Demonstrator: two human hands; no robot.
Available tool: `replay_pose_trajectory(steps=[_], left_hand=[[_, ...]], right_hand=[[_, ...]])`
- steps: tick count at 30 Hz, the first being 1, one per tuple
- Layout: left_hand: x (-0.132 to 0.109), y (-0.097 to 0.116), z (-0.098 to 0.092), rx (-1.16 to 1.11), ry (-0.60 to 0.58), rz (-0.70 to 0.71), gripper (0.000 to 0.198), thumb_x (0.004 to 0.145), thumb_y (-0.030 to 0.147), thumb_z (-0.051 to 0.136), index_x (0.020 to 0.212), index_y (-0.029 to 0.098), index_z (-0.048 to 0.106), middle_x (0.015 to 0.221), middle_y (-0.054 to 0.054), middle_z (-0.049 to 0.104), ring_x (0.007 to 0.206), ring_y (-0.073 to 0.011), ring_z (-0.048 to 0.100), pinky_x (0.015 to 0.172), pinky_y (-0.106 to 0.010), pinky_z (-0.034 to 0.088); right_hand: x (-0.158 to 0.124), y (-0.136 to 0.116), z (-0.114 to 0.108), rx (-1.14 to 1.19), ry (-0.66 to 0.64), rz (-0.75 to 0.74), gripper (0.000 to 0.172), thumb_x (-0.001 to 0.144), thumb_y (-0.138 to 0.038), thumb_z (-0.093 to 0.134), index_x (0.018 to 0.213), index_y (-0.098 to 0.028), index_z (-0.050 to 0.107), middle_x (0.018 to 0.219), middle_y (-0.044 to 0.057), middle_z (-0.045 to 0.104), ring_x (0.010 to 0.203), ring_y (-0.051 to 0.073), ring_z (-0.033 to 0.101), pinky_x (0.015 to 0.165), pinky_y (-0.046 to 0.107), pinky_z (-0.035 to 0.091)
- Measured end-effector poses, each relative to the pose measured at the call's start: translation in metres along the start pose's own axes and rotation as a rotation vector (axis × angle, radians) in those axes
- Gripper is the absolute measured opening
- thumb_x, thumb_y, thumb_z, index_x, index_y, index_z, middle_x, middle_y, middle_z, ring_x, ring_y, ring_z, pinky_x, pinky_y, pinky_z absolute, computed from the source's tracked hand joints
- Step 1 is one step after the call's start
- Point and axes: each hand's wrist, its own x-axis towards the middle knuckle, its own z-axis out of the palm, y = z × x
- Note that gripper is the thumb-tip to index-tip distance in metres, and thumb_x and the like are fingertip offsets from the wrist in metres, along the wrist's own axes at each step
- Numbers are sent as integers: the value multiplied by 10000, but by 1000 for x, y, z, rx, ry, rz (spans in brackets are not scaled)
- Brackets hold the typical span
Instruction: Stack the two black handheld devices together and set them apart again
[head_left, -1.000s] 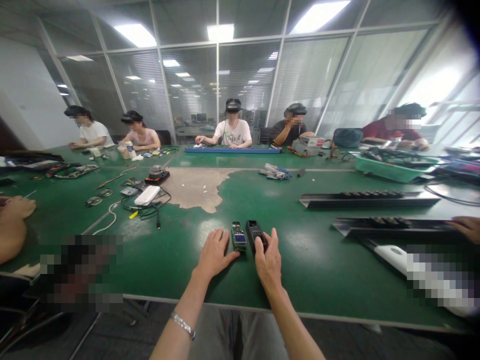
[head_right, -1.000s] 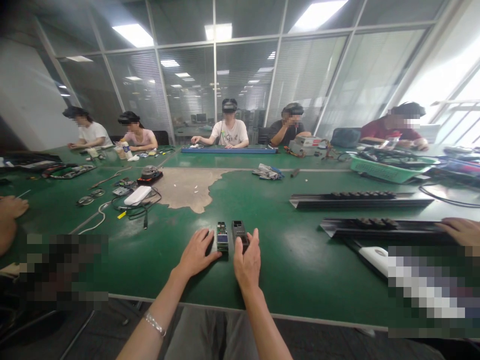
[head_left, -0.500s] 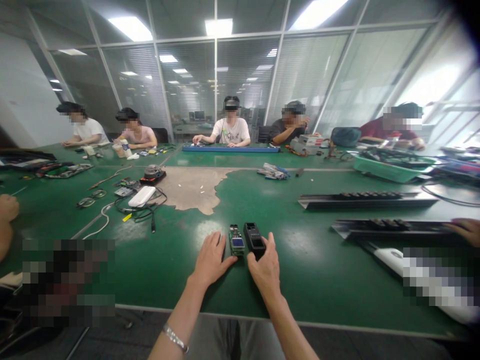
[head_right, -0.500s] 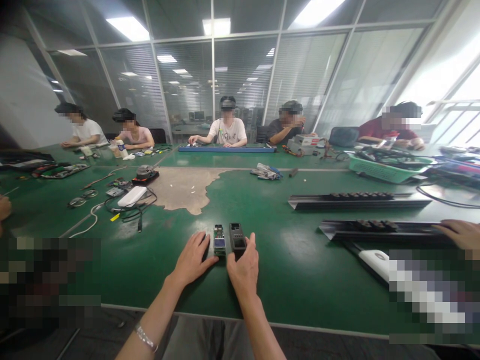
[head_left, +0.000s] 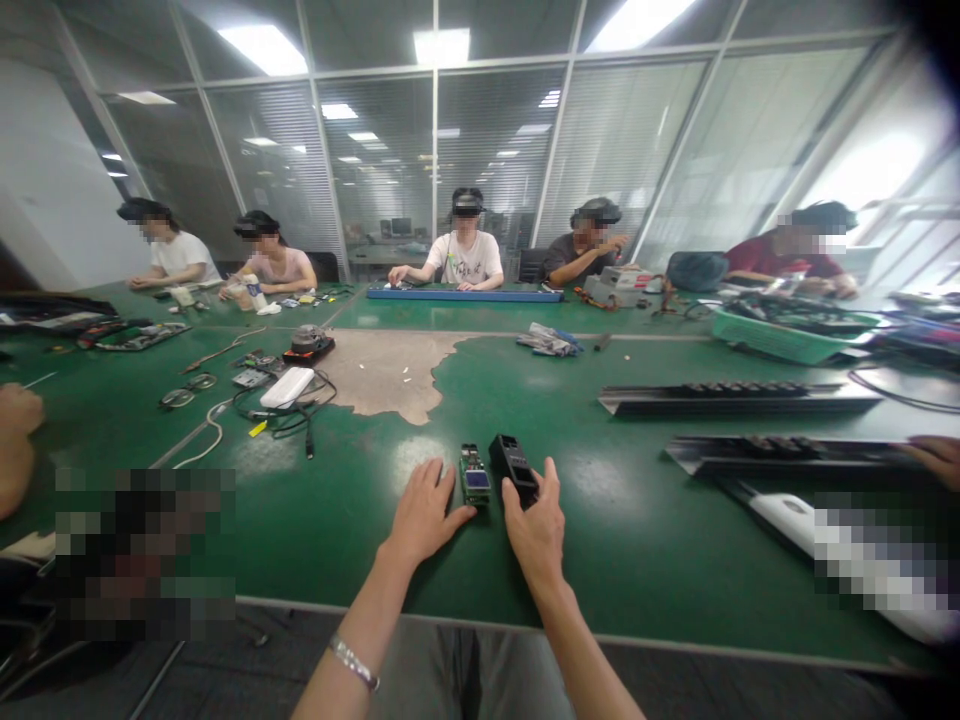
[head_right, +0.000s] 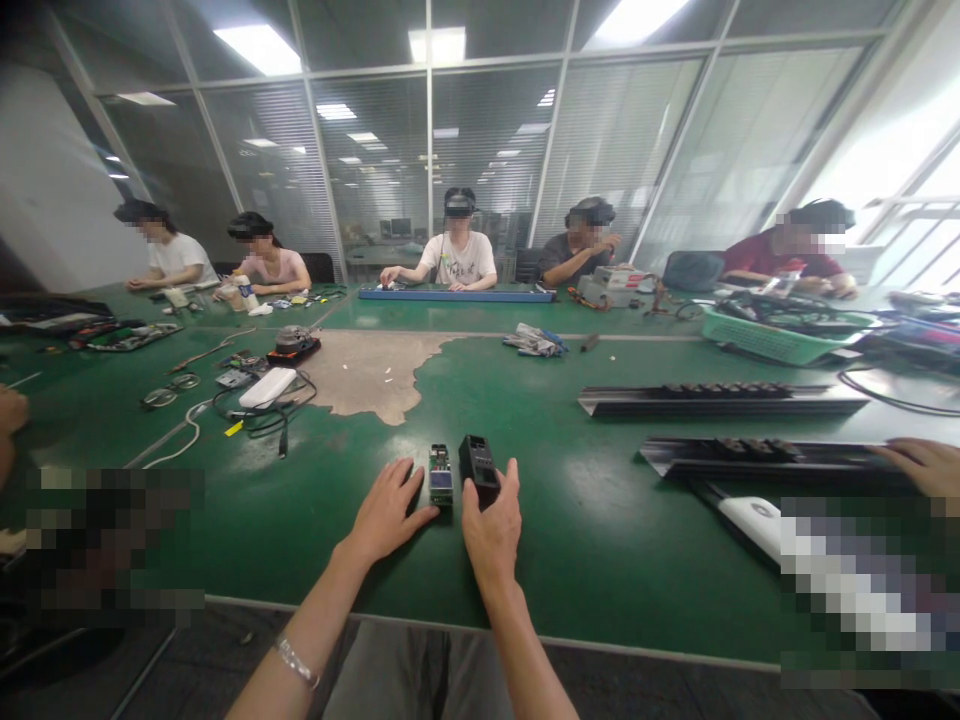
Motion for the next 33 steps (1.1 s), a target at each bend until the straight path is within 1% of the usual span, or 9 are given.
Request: replay_pose_trajectory(steps=[1, 5, 8, 11, 14, 17, 22, 28, 33], left_hand=[[0, 0, 1, -2, 0, -3, 687, 962, 638, 523, 1453, 160, 474, 1564, -206, 413, 1473, -358, 359, 1208, -552, 303], [0, -1, 3, -14, 9, -10, 670, 942, 618, 571, 1427, 163, 495, 1558, -198, 420, 1476, -352, 351, 1216, -544, 289], [0, -2, 4, -23, 14, -7, 650, 943, 596, 573, 1422, 164, 491, 1551, -199, 425, 1474, -348, 355, 1212, -548, 291], [0, -2, 3, -33, 16, -4, 603, 944, 524, 586, 1431, 184, 481, 1550, -191, 427, 1467, -347, 365, 1202, -570, 298], [0, -2, 2, -40, 15, -4, 592, 930, 443, 607, 1451, 201, 463, 1547, -180, 433, 1461, -345, 375, 1201, -571, 298], [-1, -1, 0, -37, 12, -3, 582, 925, 410, 602, 1449, 192, 470, 1534, -180, 447, 1455, -343, 383, 1206, -560, 295], [0, -1, 1, -42, 8, -6, 559, 927, 394, 583, 1434, 177, 491, 1530, -185, 451, 1448, -342, 392, 1208, -554, 295], [0, -2, 2, -54, 2, -13, 562, 927, 383, 565, 1438, 162, 493, 1542, -196, 438, 1457, -348, 375, 1211, -562, 288], [0, -2, 1, -37, -5, -14, 554, 943, 383, 541, 1447, 159, 487, 1551, -188, 431, 1463, -345, 373, 1219, -546, 283]], right_hand=[[0, -6, -2, 30, 8, -3, 869, 887, -520, 571, 1578, -102, 250, 1328, 187, 639, 1225, 345, 606, 1050, 516, 460], [-3, -33, -5, 53, 11, -121, 856, 902, -518, 576, 1586, -132, 235, 1333, 179, 639, 1203, 312, 622, 1032, 485, 476], [-8, -48, 0, 8, -12, -212, 855, 917, -500, 559, 1595, -122, 200, 1348, 189, 628, 1218, 321, 607, 1030, 500, 473], [-12, -55, 10, -62, -32, -245, 853, 926, -478, 544, 1597, -95, 182, 1352, 207, 620, 1221, 337, 596, 1010, 508, 487], [-16, -55, 18, -134, -45, -258, 830, 944, -457, 517, 1595, -68, 180, 1343, 224, 621, 1188, 341, 606, 979, 505, 506], [-19, -53, 23, -183, -53, -272, 819, 957, -454, 495, 1593, -48, 174, 1370, 238, 600, 1169, 346, 610, 958, 502, 516], [-22, -49, 28, -220, -63, -274, 811, 968, -451, 481, 1593, -40, 166, 1379, 251, 591, 1139, 342, 626, 936, 500, 527], [-25, -40, 32, -219, -41, -292, 807, 972, -463, 477, 1595, -52, 169, 1386, 250, 588, 1140, 342, 626, 928, 501, 533], [-26, -36, 33, -223, -78, -301, 803, 966, -429, 479, 1588, -29, 167, 1412, 253, 566, 1147, 330, 619, 950, 482, 525]])
